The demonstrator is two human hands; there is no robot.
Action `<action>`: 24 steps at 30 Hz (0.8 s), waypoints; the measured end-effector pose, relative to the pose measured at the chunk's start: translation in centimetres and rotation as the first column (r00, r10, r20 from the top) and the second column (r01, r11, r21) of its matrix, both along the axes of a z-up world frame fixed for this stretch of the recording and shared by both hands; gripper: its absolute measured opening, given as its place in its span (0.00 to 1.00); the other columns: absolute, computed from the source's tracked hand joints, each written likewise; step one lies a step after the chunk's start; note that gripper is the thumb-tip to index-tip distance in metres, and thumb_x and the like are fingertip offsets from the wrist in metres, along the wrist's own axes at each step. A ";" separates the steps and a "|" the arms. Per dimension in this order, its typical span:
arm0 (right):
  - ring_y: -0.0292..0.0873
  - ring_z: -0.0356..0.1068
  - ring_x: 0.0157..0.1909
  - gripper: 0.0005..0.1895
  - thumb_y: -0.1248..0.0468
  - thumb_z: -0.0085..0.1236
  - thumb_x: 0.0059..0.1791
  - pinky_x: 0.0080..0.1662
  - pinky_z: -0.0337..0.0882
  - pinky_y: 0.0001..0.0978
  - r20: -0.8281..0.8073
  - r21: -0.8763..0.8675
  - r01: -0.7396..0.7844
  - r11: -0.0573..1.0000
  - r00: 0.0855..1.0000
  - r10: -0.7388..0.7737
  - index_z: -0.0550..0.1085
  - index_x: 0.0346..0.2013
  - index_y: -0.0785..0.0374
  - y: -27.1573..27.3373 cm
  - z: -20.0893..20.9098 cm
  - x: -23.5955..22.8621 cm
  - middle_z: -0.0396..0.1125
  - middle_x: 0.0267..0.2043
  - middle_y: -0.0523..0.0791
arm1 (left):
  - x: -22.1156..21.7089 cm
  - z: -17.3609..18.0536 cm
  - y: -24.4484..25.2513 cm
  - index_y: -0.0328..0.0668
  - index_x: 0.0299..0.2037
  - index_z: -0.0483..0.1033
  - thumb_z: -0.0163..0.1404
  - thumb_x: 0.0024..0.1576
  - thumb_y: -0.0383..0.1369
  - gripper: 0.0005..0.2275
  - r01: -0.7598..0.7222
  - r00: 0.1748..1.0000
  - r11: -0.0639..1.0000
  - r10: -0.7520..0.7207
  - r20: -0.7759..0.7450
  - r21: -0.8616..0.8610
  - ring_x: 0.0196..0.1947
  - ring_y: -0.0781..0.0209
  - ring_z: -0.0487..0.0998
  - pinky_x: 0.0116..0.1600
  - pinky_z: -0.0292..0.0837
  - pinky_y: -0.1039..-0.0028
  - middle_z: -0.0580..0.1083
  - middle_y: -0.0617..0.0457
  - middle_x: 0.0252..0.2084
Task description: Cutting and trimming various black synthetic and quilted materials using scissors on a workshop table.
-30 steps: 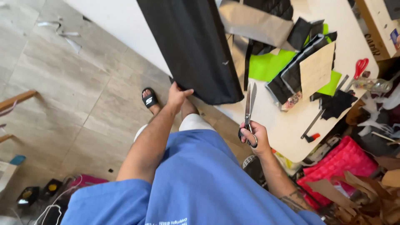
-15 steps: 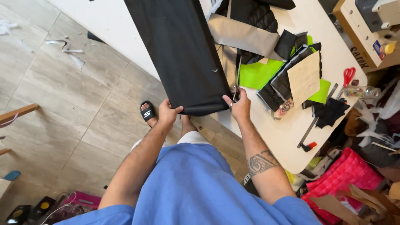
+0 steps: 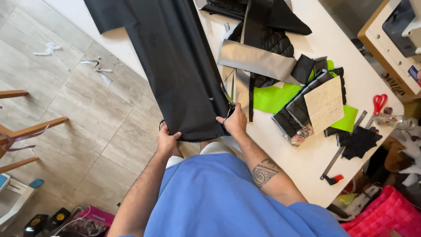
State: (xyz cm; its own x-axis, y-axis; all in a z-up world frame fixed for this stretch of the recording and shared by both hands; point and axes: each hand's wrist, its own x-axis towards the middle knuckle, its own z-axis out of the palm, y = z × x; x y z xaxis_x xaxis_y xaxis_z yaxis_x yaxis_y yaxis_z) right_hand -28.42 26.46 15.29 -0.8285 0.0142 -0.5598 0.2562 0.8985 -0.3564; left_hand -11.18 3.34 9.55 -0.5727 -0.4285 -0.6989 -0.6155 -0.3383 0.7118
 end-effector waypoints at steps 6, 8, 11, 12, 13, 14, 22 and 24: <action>0.58 0.75 0.52 0.45 0.47 0.78 0.30 0.59 0.68 0.50 -0.265 0.176 0.033 0.984 0.964 0.015 0.64 0.54 0.53 1.2 -1.9 -0.5 0.74 0.45 0.50 | -1.2 -4.6 2.1 0.54 0.58 0.75 0.67 0.47 0.29 0.26 0.152 0.983 0.988 -0.152 0.101 0.010 0.57 0.65 0.78 0.63 0.69 0.66 0.81 0.58 0.47; 0.58 0.74 0.50 0.45 0.49 0.80 0.28 0.58 0.67 0.51 -0.371 0.232 0.046 0.972 0.928 0.044 0.64 0.53 0.54 2.4 -2.0 -1.7 0.73 0.43 0.50 | -3.4 -2.5 4.6 0.44 0.58 0.74 0.66 0.47 0.24 0.26 0.089 0.996 0.993 -0.092 0.024 0.082 0.54 0.56 0.79 0.59 0.72 0.63 0.80 0.46 0.47; 0.57 0.73 0.48 0.47 0.51 0.83 0.26 0.57 0.65 0.51 -0.529 0.305 0.050 0.951 0.839 0.126 0.65 0.52 0.56 4.1 -2.2 -3.1 0.71 0.41 0.49 | -4.7 -1.5 7.5 0.31 0.57 0.71 0.63 0.49 0.18 0.24 0.009 0.997 0.982 0.005 -0.071 0.188 0.52 0.44 0.80 0.54 0.77 0.59 0.79 0.32 0.47; 0.56 0.72 0.47 0.49 0.50 0.84 0.25 0.58 0.65 0.50 -0.587 0.330 0.051 0.943 0.793 0.163 0.65 0.52 0.56 4.6 -2.3 -3.8 0.70 0.40 0.48 | -5.2 -1.7 8.2 0.28 0.56 0.71 0.62 0.51 0.17 0.22 0.001 0.995 0.974 0.021 -0.096 0.225 0.51 0.42 0.80 0.53 0.78 0.58 0.78 0.30 0.47; 0.56 0.72 0.47 0.49 0.50 0.84 0.25 0.58 0.65 0.50 -0.590 0.330 0.053 0.942 0.791 0.162 0.65 0.52 0.56 4.8 -2.0 -3.8 0.70 0.40 0.48 | -4.1 -2.5 7.7 0.28 0.56 0.71 0.62 0.51 0.17 0.22 0.003 0.995 0.974 0.020 -0.100 0.227 0.51 0.42 0.80 0.53 0.78 0.58 0.78 0.30 0.47; 0.56 0.72 0.47 0.48 0.50 0.83 0.25 0.58 0.65 0.50 -0.602 0.304 0.047 0.951 0.783 0.154 0.65 0.52 0.58 5.1 -1.7 -3.8 0.71 0.40 0.48 | -3.1 -3.3 7.2 0.28 0.56 0.70 0.62 0.50 0.17 0.23 -0.023 0.996 0.975 0.042 -0.083 0.223 0.50 0.40 0.80 0.52 0.78 0.57 0.78 0.29 0.47; 0.54 0.72 0.48 0.42 0.54 0.82 0.29 0.58 0.64 0.52 -0.599 0.219 -0.058 0.974 0.780 0.181 0.67 0.51 0.58 4.8 0.3 -1.7 0.72 0.42 0.48 | 0.6 -3.8 4.7 0.47 0.41 0.81 0.69 0.43 0.27 0.16 0.031 0.995 1.000 -0.030 0.095 -0.008 0.30 0.71 0.74 0.37 0.69 0.82 0.71 0.62 0.27; 0.53 0.72 0.48 0.43 0.53 0.82 0.28 0.59 0.63 0.51 -0.557 0.217 -0.082 0.973 0.808 0.193 0.67 0.51 0.57 5.3 -0.3 -0.7 0.72 0.43 0.47 | 0.4 3.0 4.1 0.42 0.45 0.80 0.67 0.44 0.21 0.18 -0.034 0.999 0.983 0.028 0.033 0.182 0.31 0.70 0.77 0.41 0.76 0.82 0.74 0.61 0.28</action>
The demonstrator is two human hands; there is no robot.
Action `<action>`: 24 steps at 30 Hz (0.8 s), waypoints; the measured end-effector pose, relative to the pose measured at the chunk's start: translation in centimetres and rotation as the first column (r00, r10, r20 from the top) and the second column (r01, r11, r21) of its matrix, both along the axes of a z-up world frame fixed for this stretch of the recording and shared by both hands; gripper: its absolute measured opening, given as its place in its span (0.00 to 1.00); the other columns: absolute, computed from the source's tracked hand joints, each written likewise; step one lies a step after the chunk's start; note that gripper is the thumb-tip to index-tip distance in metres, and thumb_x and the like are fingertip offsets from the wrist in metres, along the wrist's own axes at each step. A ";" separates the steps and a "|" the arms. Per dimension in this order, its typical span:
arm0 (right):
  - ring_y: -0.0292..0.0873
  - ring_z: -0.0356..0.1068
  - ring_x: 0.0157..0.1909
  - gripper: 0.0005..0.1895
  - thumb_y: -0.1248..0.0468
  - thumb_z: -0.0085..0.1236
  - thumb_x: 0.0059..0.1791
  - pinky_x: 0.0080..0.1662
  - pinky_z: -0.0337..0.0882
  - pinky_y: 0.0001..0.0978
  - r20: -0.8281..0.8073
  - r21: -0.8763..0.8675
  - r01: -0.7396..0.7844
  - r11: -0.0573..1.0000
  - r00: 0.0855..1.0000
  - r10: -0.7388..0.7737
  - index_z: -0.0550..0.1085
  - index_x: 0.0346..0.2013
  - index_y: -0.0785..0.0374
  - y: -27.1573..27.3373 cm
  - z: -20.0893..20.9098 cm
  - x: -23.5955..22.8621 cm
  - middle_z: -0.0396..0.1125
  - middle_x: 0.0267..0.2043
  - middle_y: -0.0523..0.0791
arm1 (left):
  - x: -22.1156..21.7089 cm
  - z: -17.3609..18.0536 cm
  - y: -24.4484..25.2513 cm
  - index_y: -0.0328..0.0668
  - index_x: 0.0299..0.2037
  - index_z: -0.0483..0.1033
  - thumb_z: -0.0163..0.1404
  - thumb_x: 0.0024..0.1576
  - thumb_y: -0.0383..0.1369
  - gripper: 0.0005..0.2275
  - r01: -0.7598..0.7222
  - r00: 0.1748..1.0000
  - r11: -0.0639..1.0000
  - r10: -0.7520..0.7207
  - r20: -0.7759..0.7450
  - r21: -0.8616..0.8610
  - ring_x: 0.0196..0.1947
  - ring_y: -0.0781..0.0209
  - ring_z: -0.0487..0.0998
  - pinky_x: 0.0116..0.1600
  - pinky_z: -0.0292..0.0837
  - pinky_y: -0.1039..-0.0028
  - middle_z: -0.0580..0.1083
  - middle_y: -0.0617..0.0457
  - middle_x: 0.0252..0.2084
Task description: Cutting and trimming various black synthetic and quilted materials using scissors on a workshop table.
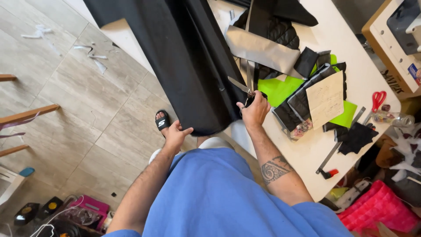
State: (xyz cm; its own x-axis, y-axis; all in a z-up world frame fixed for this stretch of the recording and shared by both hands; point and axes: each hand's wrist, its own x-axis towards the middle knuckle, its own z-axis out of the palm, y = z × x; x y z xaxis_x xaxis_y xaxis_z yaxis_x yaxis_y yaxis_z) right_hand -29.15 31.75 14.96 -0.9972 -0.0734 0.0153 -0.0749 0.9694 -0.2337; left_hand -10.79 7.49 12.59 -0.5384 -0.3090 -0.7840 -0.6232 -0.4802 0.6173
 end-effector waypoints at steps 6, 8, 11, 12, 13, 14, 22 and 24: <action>0.52 0.72 0.50 0.43 0.49 0.82 0.28 0.60 0.62 0.51 0.082 0.007 -0.011 1.000 0.997 0.010 0.67 0.51 0.54 -0.4 -1.4 1.6 0.72 0.44 0.46 | 6.0 -8.8 2.4 0.36 0.46 0.77 0.64 0.45 0.16 0.19 0.007 0.999 0.993 -0.002 -0.045 0.118 0.29 0.61 0.82 0.37 0.81 0.74 0.80 0.49 0.30; 0.51 0.72 0.50 0.43 0.49 0.82 0.28 0.61 0.62 0.51 0.075 0.010 -0.014 1.000 0.997 0.013 0.67 0.51 0.54 -0.8 -1.6 1.2 0.72 0.44 0.45 | 6.6 -9.8 1.7 0.38 0.47 0.77 0.63 0.46 0.16 0.19 0.013 0.999 0.995 -0.010 -0.034 0.103 0.29 0.62 0.82 0.36 0.81 0.76 0.80 0.50 0.31; 0.51 0.72 0.49 0.42 0.48 0.81 0.29 0.60 0.62 0.52 0.073 -0.004 -0.020 1.000 0.997 0.020 0.67 0.50 0.53 -0.2 -1.3 1.3 0.72 0.43 0.46 | 7.5 -8.9 1.4 0.40 0.48 0.78 0.61 0.47 0.17 0.18 0.015 1.000 0.998 -0.015 -0.007 0.056 0.28 0.64 0.83 0.35 0.81 0.79 0.81 0.53 0.31; 0.52 0.73 0.49 0.42 0.47 0.81 0.29 0.59 0.63 0.53 0.083 -0.014 -0.017 1.000 0.996 0.018 0.68 0.50 0.53 0.1 -1.2 1.2 0.73 0.43 0.46 | 7.6 -8.2 1.4 0.42 0.47 0.79 0.61 0.47 0.17 0.17 0.016 1.000 0.999 -0.017 0.013 0.030 0.27 0.65 0.83 0.34 0.81 0.80 0.80 0.54 0.30; 0.52 0.73 0.49 0.42 0.47 0.81 0.29 0.59 0.63 0.53 0.081 -0.019 -0.030 0.999 0.996 0.031 0.68 0.50 0.53 0.0 -1.0 0.6 0.73 0.43 0.46 | 7.4 -8.6 1.2 0.42 0.47 0.79 0.61 0.47 0.17 0.17 0.004 1.000 1.000 -0.004 0.011 0.025 0.27 0.65 0.83 0.34 0.81 0.80 0.80 0.54 0.30; 0.53 0.73 0.49 0.41 0.47 0.81 0.30 0.59 0.63 0.53 0.089 -0.032 -0.021 0.999 0.996 0.024 0.68 0.50 0.54 0.3 -0.8 0.6 0.73 0.43 0.47 | 7.8 -8.8 1.4 0.38 0.46 0.79 0.60 0.48 0.16 0.16 -0.031 0.999 0.999 0.031 -0.008 0.030 0.26 0.64 0.83 0.34 0.81 0.80 0.80 0.52 0.29; 0.58 0.75 0.47 0.40 0.42 0.78 0.34 0.54 0.67 0.53 0.114 -0.072 -0.046 0.996 0.992 0.054 0.69 0.51 0.54 3.0 -1.8 0.1 0.75 0.41 0.51 | 10.7 -12.0 2.4 0.35 0.48 0.77 0.57 0.51 0.15 0.15 -0.238 0.971 0.971 0.237 0.024 0.012 0.27 0.60 0.82 0.34 0.81 0.78 0.78 0.52 0.31; 0.58 0.76 0.45 0.42 0.40 0.79 0.32 0.51 0.68 0.53 -0.002 -0.109 -0.096 0.989 0.995 0.096 0.69 0.51 0.55 3.3 -1.2 -0.1 0.74 0.40 0.52 | 9.5 -10.5 2.6 0.34 0.48 0.77 0.58 0.51 0.16 0.14 -0.249 0.968 0.968 0.249 0.003 0.027 0.27 0.60 0.82 0.35 0.82 0.77 0.79 0.51 0.32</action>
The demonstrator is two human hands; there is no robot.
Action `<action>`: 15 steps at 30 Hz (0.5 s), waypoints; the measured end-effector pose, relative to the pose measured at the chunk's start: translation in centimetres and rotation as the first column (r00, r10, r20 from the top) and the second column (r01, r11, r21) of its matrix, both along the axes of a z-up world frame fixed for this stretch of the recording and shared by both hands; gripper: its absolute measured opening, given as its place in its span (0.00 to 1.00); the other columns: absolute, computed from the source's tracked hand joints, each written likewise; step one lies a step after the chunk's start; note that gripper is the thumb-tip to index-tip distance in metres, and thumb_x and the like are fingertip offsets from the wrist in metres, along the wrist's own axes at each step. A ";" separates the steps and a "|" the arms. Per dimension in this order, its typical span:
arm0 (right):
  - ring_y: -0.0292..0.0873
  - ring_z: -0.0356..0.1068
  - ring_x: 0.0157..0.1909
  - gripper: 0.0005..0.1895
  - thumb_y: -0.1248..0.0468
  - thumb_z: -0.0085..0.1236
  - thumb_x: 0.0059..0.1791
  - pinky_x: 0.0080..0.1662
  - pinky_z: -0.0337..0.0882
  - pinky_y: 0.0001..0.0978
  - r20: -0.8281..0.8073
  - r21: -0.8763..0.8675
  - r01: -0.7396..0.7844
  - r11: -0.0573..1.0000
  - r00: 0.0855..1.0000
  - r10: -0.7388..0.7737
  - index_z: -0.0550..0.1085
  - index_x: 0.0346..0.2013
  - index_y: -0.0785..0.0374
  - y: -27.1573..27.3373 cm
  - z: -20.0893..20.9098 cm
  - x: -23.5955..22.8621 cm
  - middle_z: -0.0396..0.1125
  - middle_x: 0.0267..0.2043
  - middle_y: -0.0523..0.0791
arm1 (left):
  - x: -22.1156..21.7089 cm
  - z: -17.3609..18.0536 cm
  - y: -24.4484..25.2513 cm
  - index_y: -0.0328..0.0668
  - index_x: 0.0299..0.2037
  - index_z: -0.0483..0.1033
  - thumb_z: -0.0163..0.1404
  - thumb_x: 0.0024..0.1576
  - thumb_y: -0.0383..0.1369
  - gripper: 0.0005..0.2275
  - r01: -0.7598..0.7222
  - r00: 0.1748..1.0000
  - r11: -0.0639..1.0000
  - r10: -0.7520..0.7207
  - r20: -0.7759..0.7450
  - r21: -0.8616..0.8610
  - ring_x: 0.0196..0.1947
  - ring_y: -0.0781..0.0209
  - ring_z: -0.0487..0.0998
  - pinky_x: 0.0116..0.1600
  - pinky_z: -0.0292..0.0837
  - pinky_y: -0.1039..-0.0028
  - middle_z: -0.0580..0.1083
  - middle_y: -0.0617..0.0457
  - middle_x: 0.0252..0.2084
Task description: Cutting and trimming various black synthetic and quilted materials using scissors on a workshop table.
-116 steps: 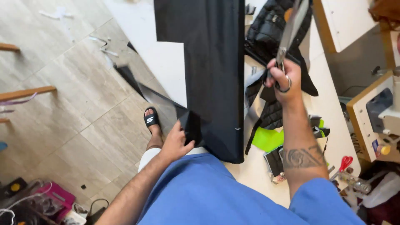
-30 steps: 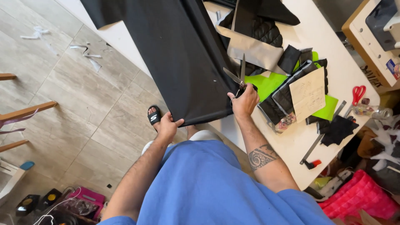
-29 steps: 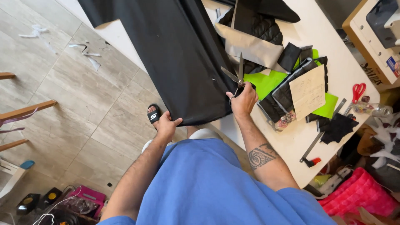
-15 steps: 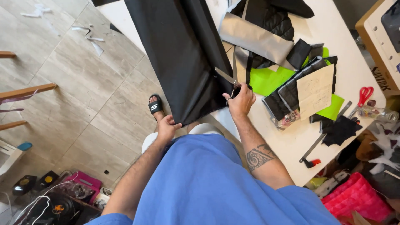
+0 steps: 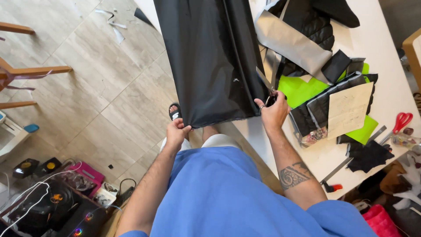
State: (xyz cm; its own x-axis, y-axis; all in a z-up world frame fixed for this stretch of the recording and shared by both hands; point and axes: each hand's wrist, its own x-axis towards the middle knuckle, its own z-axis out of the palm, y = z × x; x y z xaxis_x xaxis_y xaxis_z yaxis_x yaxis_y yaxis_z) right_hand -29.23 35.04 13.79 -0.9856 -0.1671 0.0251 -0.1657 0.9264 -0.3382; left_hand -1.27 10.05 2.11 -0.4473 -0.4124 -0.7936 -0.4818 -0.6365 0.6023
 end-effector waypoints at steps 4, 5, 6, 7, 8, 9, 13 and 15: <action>0.63 0.75 0.46 0.44 0.41 0.81 0.33 0.51 0.72 0.51 -0.080 -0.165 -0.027 0.986 0.997 0.014 0.70 0.52 0.60 1.6 3.1 2.9 0.73 0.41 0.56 | 0.6 1.6 -0.5 0.33 0.49 0.77 0.58 0.52 0.17 0.15 0.029 1.000 0.999 -0.030 0.003 0.023 0.28 0.63 0.82 0.34 0.82 0.79 0.79 0.51 0.33; 0.56 0.76 0.47 0.37 0.47 0.79 0.37 0.53 0.71 0.46 0.045 -0.306 -0.054 0.950 0.996 0.071 0.70 0.50 0.59 1.4 4.7 4.2 0.75 0.42 0.51 | 1.0 1.0 -0.8 0.34 0.49 0.77 0.58 0.52 0.16 0.15 0.026 0.999 0.999 -0.025 -0.036 0.040 0.27 0.61 0.82 0.34 0.82 0.78 0.80 0.50 0.33; 0.50 0.76 0.48 0.30 0.53 0.78 0.41 0.56 0.69 0.40 0.153 -0.447 -0.067 0.892 0.977 0.151 0.70 0.49 0.57 1.1 6.0 5.0 0.76 0.42 0.45 | 1.0 0.3 -1.1 0.34 0.48 0.77 0.57 0.52 0.15 0.15 0.017 0.997 0.998 -0.013 -0.079 0.054 0.26 0.60 0.83 0.34 0.82 0.77 0.80 0.49 0.32; 0.50 0.76 0.48 0.30 0.53 0.78 0.41 0.56 0.69 0.40 0.152 -0.439 -0.066 0.896 0.977 0.147 0.70 0.49 0.57 1.4 6.7 6.5 0.76 0.42 0.45 | 0.9 0.7 -1.2 0.34 0.48 0.77 0.57 0.52 0.15 0.15 0.020 0.997 0.998 -0.014 -0.082 0.063 0.26 0.60 0.83 0.34 0.82 0.77 0.80 0.49 0.32; 0.46 0.77 0.44 0.26 0.53 0.78 0.39 0.53 0.71 0.37 0.335 -0.457 -0.018 0.889 0.923 0.191 0.72 0.43 0.55 1.5 7.2 8.0 0.77 0.38 0.43 | 0.9 1.1 -1.5 0.33 0.48 0.76 0.57 0.51 0.15 0.15 0.015 0.996 0.998 -0.009 -0.086 0.068 0.26 0.59 0.83 0.34 0.82 0.77 0.80 0.49 0.32; 0.43 0.77 0.41 0.23 0.53 0.79 0.37 0.51 0.72 0.34 0.504 -0.464 0.033 0.885 0.832 0.233 0.75 0.38 0.53 1.5 7.7 9.6 0.77 0.33 0.41 | 1.0 1.5 -1.9 0.32 0.48 0.76 0.58 0.51 0.15 0.16 0.010 0.996 0.997 -0.003 -0.090 0.072 0.26 0.59 0.82 0.34 0.81 0.77 0.79 0.49 0.32; 0.39 0.74 0.29 0.16 0.53 0.74 0.41 0.38 0.74 0.35 0.819 -0.365 0.012 0.931 0.479 0.315 0.78 0.35 0.56 1.9 6.2 15.1 0.77 0.26 0.47 | 1.7 1.4 -2.2 0.34 0.48 0.77 0.57 0.52 0.15 0.15 0.041 0.994 0.996 -0.033 -0.100 0.080 0.27 0.60 0.83 0.36 0.81 0.77 0.80 0.48 0.34; 0.38 0.74 0.25 0.15 0.60 0.72 0.43 0.33 0.74 0.30 0.938 -0.332 0.135 0.934 0.152 0.312 0.80 0.38 0.64 1.6 5.7 16.8 0.75 0.24 0.47 | 1.5 1.5 -2.1 0.35 0.48 0.76 0.57 0.53 0.15 0.14 0.014 0.991 0.994 0.000 -0.135 0.109 0.27 0.60 0.83 0.37 0.82 0.77 0.80 0.49 0.34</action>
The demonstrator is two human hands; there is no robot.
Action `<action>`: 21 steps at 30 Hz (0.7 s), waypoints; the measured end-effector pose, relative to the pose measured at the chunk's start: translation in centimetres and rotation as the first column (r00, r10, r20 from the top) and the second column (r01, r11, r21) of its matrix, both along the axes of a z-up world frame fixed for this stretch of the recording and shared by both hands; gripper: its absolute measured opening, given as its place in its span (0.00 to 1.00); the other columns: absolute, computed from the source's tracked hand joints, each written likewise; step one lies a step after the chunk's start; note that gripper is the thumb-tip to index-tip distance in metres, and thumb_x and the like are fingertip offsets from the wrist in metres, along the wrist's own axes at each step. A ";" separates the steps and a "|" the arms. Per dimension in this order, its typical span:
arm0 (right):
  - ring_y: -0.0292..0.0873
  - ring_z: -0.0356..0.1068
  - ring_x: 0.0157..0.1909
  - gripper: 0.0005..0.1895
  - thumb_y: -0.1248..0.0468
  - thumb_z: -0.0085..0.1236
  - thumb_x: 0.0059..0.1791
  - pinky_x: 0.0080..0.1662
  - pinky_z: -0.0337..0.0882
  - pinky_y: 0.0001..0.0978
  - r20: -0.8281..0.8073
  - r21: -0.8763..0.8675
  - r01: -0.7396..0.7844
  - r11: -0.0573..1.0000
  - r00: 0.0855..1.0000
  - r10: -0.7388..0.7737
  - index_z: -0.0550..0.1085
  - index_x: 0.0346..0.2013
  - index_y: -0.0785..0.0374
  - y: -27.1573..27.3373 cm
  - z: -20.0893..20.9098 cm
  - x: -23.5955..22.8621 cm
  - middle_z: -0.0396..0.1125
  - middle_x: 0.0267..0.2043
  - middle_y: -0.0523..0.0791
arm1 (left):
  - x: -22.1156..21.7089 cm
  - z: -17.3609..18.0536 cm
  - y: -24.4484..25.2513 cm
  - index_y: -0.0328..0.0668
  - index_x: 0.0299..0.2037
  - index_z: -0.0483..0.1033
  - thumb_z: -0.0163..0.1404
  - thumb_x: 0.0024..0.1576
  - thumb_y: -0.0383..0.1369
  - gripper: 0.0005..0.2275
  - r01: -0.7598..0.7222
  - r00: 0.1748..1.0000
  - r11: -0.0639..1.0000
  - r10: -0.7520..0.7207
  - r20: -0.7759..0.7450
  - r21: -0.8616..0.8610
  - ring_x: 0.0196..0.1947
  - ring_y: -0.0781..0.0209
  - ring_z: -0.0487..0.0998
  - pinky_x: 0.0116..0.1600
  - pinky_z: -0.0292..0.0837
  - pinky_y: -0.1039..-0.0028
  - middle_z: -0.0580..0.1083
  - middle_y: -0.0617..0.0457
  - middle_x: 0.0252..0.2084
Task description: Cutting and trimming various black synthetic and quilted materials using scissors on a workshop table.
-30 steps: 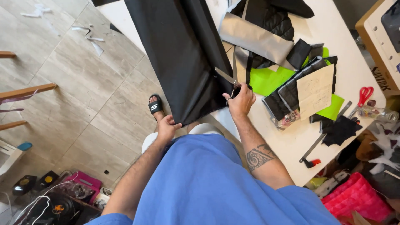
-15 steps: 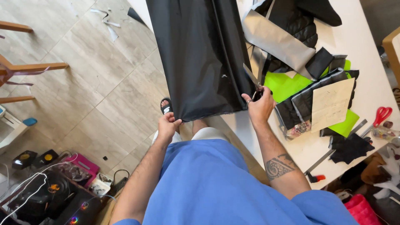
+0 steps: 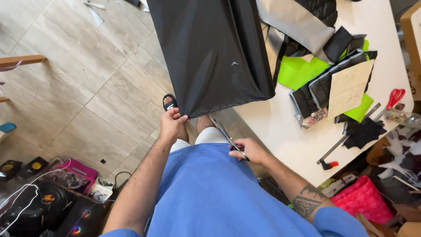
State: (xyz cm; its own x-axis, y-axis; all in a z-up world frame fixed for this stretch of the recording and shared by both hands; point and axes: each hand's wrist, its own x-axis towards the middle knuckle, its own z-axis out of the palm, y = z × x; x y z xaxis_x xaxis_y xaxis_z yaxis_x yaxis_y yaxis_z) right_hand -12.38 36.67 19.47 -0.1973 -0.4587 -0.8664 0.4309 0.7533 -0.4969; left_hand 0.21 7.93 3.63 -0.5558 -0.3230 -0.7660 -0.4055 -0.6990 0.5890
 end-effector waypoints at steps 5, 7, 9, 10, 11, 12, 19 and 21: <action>0.37 0.73 0.27 0.17 0.59 0.70 0.46 0.33 0.71 0.26 -0.038 -0.023 0.076 0.997 0.996 -0.077 0.79 0.43 0.67 -1.7 -2.5 1.8 0.73 0.24 0.47 | 0.1 1.0 -0.6 0.35 0.48 0.77 0.57 0.52 0.15 0.15 0.007 1.000 1.000 -0.007 -0.005 -0.012 0.27 0.61 0.83 0.38 0.81 0.79 0.80 0.50 0.33; 0.36 0.72 0.27 0.18 0.58 0.70 0.46 0.34 0.71 0.26 -0.108 -0.056 0.122 0.991 0.986 -0.128 0.78 0.44 0.66 -2.8 -3.2 2.4 0.73 0.24 0.46 | 0.0 1.6 -0.7 0.35 0.48 0.77 0.57 0.52 0.15 0.15 0.012 1.000 1.000 -0.012 -0.018 -0.010 0.27 0.61 0.83 0.38 0.81 0.79 0.80 0.51 0.32; 0.36 0.72 0.25 0.15 0.55 0.70 0.46 0.33 0.69 0.25 -0.260 -0.033 0.117 0.993 0.958 -0.121 0.80 0.42 0.59 -4.3 -3.6 2.9 0.73 0.22 0.44 | -0.2 1.9 -0.8 0.35 0.48 0.77 0.57 0.53 0.16 0.14 0.016 1.000 1.000 -0.017 -0.024 -0.020 0.27 0.61 0.84 0.38 0.81 0.79 0.80 0.51 0.32; 0.36 0.72 0.25 0.15 0.55 0.70 0.46 0.33 0.69 0.25 -0.264 -0.033 0.121 0.992 0.956 -0.125 0.80 0.42 0.59 -4.4 -4.7 3.5 0.73 0.22 0.44 | -0.3 2.0 -0.8 0.35 0.48 0.77 0.57 0.53 0.16 0.14 0.021 0.999 1.000 -0.021 -0.028 -0.019 0.27 0.61 0.84 0.38 0.81 0.79 0.80 0.51 0.32; 0.35 0.71 0.25 0.15 0.56 0.70 0.46 0.33 0.69 0.24 -0.261 -0.058 0.172 0.983 0.948 -0.182 0.79 0.42 0.60 -4.6 -5.8 4.0 0.73 0.23 0.44 | -0.3 2.1 -0.8 0.35 0.48 0.77 0.57 0.52 0.16 0.14 0.023 0.999 1.000 -0.023 -0.030 -0.021 0.27 0.61 0.84 0.38 0.81 0.79 0.80 0.51 0.32; 0.34 0.70 0.25 0.15 0.57 0.70 0.46 0.33 0.69 0.22 -0.258 -0.084 0.223 0.971 0.937 -0.237 0.78 0.42 0.60 -4.7 -6.9 4.5 0.73 0.24 0.44 | -0.3 2.2 -0.8 0.35 0.48 0.77 0.57 0.52 0.16 0.14 0.025 0.999 0.999 -0.025 -0.032 -0.022 0.27 0.61 0.84 0.38 0.81 0.79 0.80 0.52 0.32; 0.35 0.71 0.21 0.12 0.58 0.70 0.45 0.30 0.69 0.23 -0.358 -0.109 0.216 0.970 0.902 -0.241 0.79 0.37 0.60 -5.4 -7.0 4.5 0.73 0.20 0.44 | -0.3 1.9 -0.8 0.34 0.48 0.76 0.56 0.52 0.15 0.14 0.032 0.998 0.999 -0.033 -0.047 -0.037 0.27 0.60 0.83 0.39 0.80 0.79 0.80 0.50 0.31; 0.34 0.71 0.20 0.10 0.60 0.70 0.44 0.29 0.69 0.22 -0.381 -0.126 0.220 0.967 0.890 -0.252 0.79 0.35 0.60 -5.6 -6.9 4.2 0.73 0.18 0.43 | -0.4 1.6 -0.7 0.34 0.48 0.76 0.56 0.52 0.15 0.14 0.029 0.998 0.998 -0.031 -0.057 -0.050 0.27 0.60 0.84 0.40 0.80 0.79 0.80 0.50 0.32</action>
State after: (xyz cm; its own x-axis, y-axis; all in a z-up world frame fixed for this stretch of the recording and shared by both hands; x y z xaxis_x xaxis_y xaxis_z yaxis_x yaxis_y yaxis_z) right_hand -8.21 31.12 12.53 -0.6232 -0.4182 -0.6609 0.3501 0.6064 -0.7139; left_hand -0.15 7.18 5.21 -0.6085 -0.3419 -0.7162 -0.3903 -0.6568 0.6452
